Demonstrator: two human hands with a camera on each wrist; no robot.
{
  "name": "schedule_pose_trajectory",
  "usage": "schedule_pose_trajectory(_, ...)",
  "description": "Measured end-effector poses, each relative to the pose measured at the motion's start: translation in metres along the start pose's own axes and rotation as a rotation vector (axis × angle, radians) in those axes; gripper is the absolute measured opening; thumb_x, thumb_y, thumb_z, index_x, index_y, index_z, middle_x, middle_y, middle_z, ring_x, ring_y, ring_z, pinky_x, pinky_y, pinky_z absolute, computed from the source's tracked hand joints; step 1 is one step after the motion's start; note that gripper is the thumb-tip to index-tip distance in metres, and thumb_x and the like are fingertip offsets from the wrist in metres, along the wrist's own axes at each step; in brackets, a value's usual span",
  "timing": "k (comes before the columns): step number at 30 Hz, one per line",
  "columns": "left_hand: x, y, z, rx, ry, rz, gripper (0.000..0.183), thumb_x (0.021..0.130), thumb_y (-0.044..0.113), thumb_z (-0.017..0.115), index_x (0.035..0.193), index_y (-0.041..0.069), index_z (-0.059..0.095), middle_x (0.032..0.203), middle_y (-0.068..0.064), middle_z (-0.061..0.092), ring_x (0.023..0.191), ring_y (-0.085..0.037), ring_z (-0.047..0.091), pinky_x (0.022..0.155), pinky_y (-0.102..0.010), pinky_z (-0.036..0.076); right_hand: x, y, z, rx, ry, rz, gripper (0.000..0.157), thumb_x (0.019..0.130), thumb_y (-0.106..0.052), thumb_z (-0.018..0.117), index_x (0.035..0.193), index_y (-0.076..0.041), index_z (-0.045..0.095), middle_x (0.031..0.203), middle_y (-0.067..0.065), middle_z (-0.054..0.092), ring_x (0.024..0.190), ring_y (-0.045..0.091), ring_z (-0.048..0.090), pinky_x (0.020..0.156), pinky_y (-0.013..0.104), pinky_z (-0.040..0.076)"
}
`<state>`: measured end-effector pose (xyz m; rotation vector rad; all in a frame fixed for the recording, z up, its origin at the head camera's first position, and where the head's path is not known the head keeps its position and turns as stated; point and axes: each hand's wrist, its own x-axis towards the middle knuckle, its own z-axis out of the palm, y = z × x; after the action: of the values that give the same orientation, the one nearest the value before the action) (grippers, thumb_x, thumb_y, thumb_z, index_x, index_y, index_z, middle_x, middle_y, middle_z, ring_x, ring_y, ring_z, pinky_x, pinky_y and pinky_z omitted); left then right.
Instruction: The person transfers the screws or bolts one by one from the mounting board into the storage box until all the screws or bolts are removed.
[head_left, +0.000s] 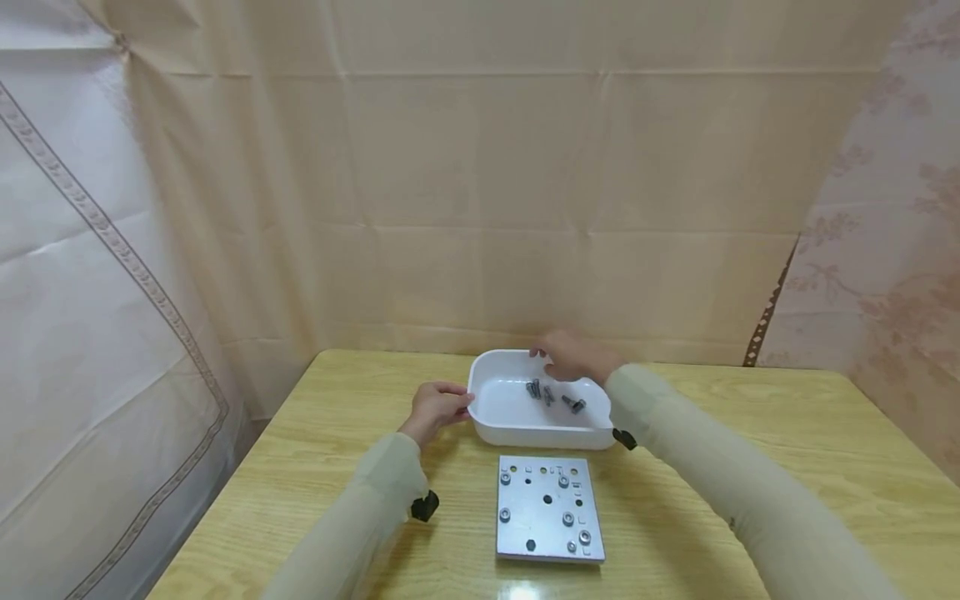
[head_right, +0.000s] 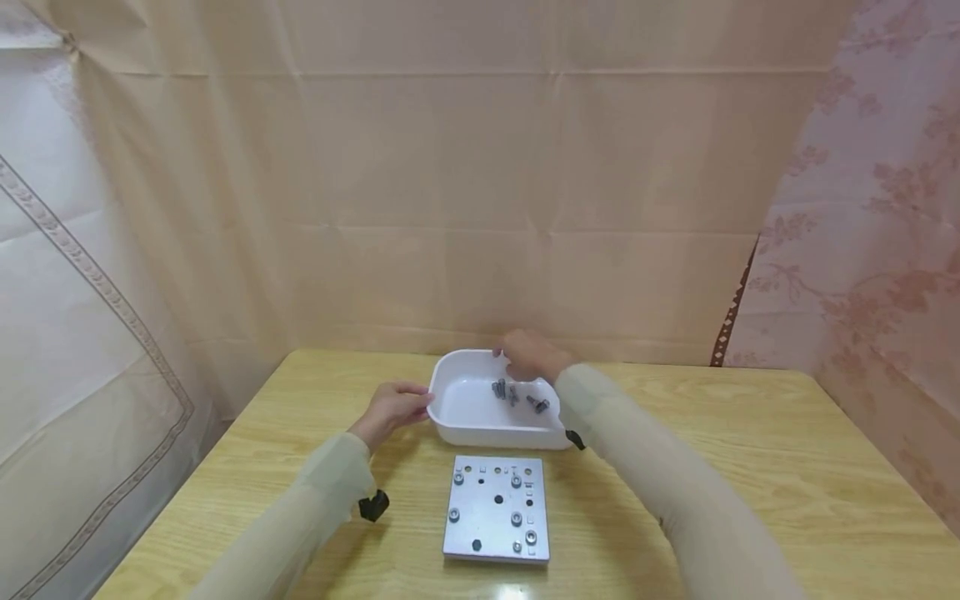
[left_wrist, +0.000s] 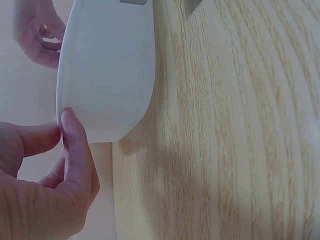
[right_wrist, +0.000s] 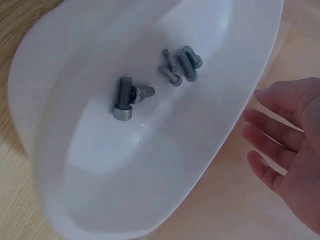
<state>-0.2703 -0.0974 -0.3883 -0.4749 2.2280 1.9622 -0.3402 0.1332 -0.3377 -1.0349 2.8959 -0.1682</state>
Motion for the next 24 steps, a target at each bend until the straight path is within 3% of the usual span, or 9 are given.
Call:
schedule_pose_trajectory(5,0.001,-0.001,0.001,0.004,0.013,0.006,0.026,0.085,0.002,0.07,0.107,-0.009,0.064,0.088,-0.014,0.064,0.058,-0.009,0.061,0.067,-0.026,0.062,-0.014,-0.003,-0.003,0.019,-0.004,-0.001,0.03,0.087,-0.008,0.067,0.117,-0.008,0.067,0.116,0.012,0.068,0.107,0.027,0.063,0.094,0.041,0.056)
schedule_pose_trajectory(9,0.004,-0.004,0.001,0.007,0.004,0.002,0.025,0.083,0.003,0.072,0.105,-0.009,0.065,0.094,-0.02,0.067,0.062,-0.013,0.064,0.074,-0.031,0.063,-0.028,-0.008,-0.002,-0.021,0.069,-0.082,0.028,0.083,-0.009,0.071,0.111,-0.009,0.069,0.11,0.009,0.07,0.102,0.026,0.065,0.09,0.04,0.057)
schedule_pose_trajectory(14,0.006,-0.006,0.0,-0.006,-0.014,0.007,0.024,0.081,0.003,0.074,0.101,-0.009,0.066,0.092,-0.021,0.067,0.062,-0.015,0.066,0.071,-0.031,0.063,-0.047,-0.019,0.0,-0.077,0.171,-0.167,0.026,0.08,-0.01,0.075,0.106,-0.009,0.071,0.104,0.006,0.072,0.097,0.023,0.064,0.087,0.039,0.054)
schedule_pose_trajectory(24,0.001,0.0,0.0,-0.018,-0.005,-0.005,0.029,0.085,0.003,0.071,0.11,-0.009,0.063,0.088,-0.012,0.063,0.059,-0.01,0.061,0.066,-0.025,0.062,-0.084,-0.046,0.004,-0.138,0.255,-0.262,0.025,0.079,-0.014,0.077,0.103,-0.013,0.069,0.101,0.003,0.07,0.095,0.02,0.063,0.082,0.037,0.052)
